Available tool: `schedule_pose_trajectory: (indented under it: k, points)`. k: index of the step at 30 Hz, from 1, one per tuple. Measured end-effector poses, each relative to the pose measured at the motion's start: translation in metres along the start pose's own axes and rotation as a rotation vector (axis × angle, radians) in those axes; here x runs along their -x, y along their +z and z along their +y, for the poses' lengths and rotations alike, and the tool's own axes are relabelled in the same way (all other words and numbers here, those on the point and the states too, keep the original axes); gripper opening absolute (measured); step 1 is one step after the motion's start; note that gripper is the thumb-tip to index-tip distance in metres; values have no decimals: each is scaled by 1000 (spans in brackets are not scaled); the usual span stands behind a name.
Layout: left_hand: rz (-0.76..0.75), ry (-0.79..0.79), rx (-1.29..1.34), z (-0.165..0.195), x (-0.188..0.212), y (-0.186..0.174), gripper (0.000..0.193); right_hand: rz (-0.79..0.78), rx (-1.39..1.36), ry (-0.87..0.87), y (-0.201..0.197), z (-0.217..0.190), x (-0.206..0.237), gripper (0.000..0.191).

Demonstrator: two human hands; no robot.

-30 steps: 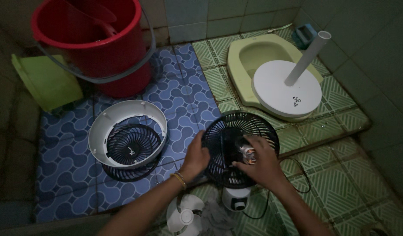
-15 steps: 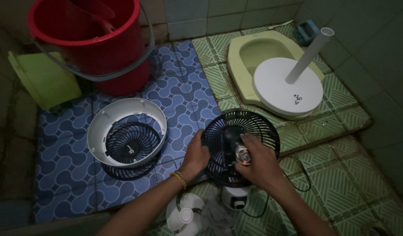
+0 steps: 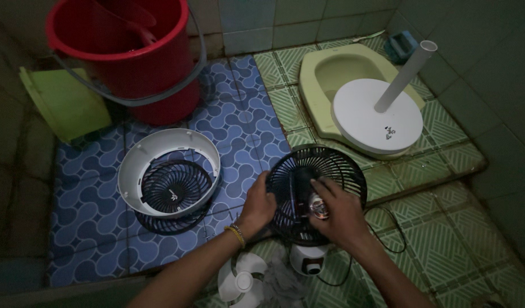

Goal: The person disassembles a small electric fan on a tiled bathroom floor, wiping the black front grille and motor housing with a cloth. They separate the grille from the motor, wipe the motor body and blade area, then align the grille back onto the motor and press the parts together.

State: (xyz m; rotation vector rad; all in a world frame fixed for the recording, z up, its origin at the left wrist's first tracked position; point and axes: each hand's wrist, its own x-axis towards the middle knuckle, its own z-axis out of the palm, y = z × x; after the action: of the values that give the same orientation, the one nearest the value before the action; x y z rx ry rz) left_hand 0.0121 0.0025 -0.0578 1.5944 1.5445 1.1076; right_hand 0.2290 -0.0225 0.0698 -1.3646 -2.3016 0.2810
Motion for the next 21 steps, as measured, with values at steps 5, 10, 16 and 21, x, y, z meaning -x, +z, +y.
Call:
schedule_pose_trajectory:
  k: [5, 10, 16, 21]
  points:
    - [45, -16, -15, -2, 0, 1, 61, 8, 68, -12, 5, -2, -1, 78]
    - [5, -28, -2, -1, 2, -3, 64, 25, -11, 14, 7, -2, -3, 77]
    - [57, 212, -68, 37, 12, -22, 78, 14, -15, 40, 10, 0, -2, 77]
    - [-6, 474, -355, 73, 38, -38, 69, -16, 3, 93, 16, 4, 0, 80]
